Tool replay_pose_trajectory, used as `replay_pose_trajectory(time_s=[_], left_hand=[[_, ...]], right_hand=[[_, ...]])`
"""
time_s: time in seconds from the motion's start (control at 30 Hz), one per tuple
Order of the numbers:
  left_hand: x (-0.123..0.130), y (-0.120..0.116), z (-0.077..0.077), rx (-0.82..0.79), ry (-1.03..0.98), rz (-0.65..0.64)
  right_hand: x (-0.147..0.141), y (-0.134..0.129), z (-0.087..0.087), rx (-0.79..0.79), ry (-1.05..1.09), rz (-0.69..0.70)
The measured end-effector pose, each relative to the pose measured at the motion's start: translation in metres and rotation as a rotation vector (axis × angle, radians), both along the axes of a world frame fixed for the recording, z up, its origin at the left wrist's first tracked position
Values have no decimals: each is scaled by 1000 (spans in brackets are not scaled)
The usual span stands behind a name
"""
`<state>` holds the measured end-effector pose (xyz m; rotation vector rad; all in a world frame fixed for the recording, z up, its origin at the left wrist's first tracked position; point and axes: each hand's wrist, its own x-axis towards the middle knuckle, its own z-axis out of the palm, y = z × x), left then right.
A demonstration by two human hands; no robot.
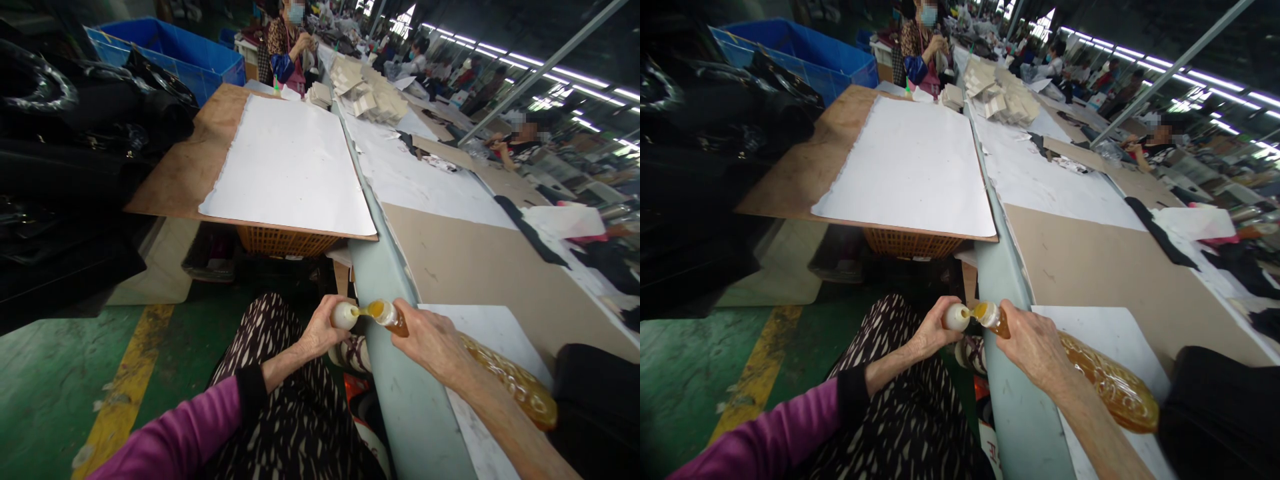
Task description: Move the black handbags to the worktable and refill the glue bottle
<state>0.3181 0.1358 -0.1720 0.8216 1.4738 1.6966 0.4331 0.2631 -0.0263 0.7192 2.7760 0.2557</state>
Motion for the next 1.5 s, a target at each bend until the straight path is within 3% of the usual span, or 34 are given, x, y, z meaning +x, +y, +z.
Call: replay_pose_trajectory(time_s=[1.5], left_hand=[[3,3,-15,13,-44,3]], right_hand=[[0,0,-1,10,-10,-16]])
